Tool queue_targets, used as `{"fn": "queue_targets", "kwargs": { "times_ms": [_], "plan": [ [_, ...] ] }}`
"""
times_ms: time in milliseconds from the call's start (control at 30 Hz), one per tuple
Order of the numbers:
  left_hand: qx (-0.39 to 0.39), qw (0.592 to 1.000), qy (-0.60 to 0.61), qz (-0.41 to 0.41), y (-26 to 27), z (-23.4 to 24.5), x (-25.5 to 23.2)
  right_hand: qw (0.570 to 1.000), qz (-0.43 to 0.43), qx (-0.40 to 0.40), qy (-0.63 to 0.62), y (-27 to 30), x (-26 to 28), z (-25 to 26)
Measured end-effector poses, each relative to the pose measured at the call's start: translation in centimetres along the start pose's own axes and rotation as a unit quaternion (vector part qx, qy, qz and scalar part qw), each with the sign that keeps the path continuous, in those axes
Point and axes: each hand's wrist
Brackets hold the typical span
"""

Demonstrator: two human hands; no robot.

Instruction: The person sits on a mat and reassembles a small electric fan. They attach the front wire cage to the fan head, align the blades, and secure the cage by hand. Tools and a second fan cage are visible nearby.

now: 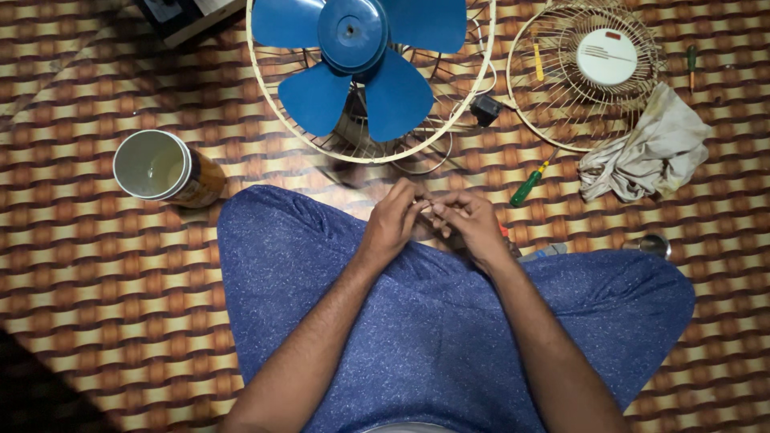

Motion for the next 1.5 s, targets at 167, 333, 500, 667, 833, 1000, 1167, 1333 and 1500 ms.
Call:
{"fn": "queue_targets", "kwargs": {
  "times_ms": [167, 333, 500, 667, 833, 1000, 1167, 1333, 1500],
  "plan": [
    [-0.018, 1.0, -0.007, -0.024, 0.0, 0.2, -0.2, 0.997, 0.081, 0.003, 0.011, 0.1, 0.0, -0.1],
    [-0.027, 0.999, 0.024, -0.033, -0.2, 0.4, -0.6, 0.996, 0.09, 0.007, -0.008, 0.2, 0.0, -0.2],
    [-0.021, 0.998, -0.057, 0.008, 0.3, -0.1, 0.6, 0.995, 0.084, -0.046, -0.008, 0.3, 0.6, 0.0],
    [-0.023, 0.985, -0.169, 0.034, 0.2, -2.0, 3.8, 0.986, 0.115, -0.107, 0.054, 0.6, 0.9, 0.2],
    [-0.028, 0.978, -0.193, 0.074, -0.6, -2.6, 4.1, 0.957, 0.219, -0.124, 0.144, 0.9, 1.2, -0.1],
    [-0.11, 0.989, -0.087, 0.039, -0.4, 0.2, -2.3, 0.933, 0.261, -0.165, 0.185, 2.2, 2.7, -0.5],
    [-0.268, 0.956, -0.092, -0.072, -4.4, 6.5, -6.8, 0.925, 0.302, -0.156, 0.17, 3.3, 5.7, -0.5],
    [-0.239, 0.956, -0.119, -0.119, -13.0, 14.7, -5.7, 0.904, 0.284, -0.218, 0.233, 3.2, 10.1, -1.1],
    [-0.091, 0.957, -0.224, -0.163, -18.5, 16.9, -4.9, 0.846, 0.391, -0.187, 0.311, 1.5, 15.5, -1.9]
  ]
}}
Point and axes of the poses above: each hand's wrist, its own y-axis away from the middle knuckle, its own z-axis out of the back of the hand, x = y × z, and after that the axes turned 8 degrees about -x, right-handed
